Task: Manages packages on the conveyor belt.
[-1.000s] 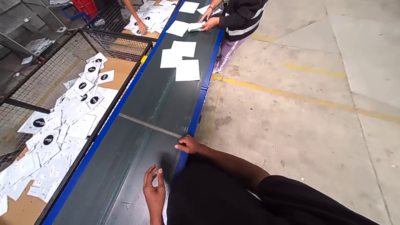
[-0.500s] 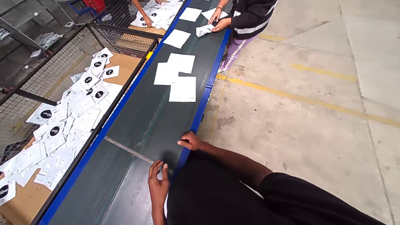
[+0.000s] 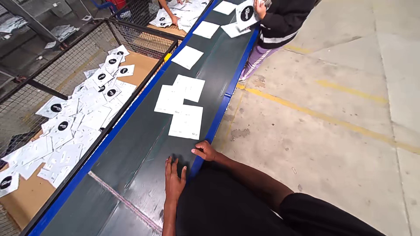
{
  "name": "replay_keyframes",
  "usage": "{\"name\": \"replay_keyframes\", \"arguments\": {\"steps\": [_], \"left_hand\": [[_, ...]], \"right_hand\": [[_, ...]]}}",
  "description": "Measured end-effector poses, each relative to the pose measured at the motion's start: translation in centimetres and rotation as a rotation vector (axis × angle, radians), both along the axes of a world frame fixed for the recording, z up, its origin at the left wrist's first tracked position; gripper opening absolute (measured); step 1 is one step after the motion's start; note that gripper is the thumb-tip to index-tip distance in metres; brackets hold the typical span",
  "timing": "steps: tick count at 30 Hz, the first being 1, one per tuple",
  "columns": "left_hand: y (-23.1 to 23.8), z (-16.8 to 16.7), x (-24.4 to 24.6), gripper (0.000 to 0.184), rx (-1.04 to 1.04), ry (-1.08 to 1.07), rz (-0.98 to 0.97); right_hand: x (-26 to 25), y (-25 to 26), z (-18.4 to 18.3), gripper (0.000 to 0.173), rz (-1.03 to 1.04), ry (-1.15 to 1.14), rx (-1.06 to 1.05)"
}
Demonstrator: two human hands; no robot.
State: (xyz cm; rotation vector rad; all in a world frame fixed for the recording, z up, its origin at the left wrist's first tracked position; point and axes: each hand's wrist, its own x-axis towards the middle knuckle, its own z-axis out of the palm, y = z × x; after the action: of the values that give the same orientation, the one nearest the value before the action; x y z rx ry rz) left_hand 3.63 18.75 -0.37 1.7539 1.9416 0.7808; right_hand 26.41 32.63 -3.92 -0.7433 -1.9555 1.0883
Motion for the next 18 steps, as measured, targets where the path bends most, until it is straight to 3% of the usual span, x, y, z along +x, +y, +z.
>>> {"name": "replay_keyframes", "arguments": {"steps": [5,7,9,10,15,18], "left_hand": [[0.7,-2.1,0.2,0.087,-0.004,0.222,0.035],[0.9,-3.1,0.1,0.096,-0.014,0.323,0.077],[0.9,-3.8,0.0,0.103,-0.013,0.412,0.141],[1.0,-4.1,-0.1,0.106,-0.014,0.45,0.176],[2.3,-4.5,-1.8,0.128,-0.07,0.521,0.266],[2.9,-4.3,-4.2,0.136,-0.085,0.501,0.267]], "right_hand": [[-0.1,-0.1,0.4,0.048,-0.021,0.002,-0.047],[-0.5,-0.3,0.8,0.041,-0.136,-0.017,-0.039],[-1.1,-0.1,1.1,0.024,-0.303,-0.092,0.001],[-1.5,0.3,1.3,0.028,-0.369,-0.158,0.037],[-3.7,5.7,1.2,0.117,-0.506,-0.656,0.16],[-6.0,8.9,0.7,0.129,-0.457,-0.762,0.184]]}}
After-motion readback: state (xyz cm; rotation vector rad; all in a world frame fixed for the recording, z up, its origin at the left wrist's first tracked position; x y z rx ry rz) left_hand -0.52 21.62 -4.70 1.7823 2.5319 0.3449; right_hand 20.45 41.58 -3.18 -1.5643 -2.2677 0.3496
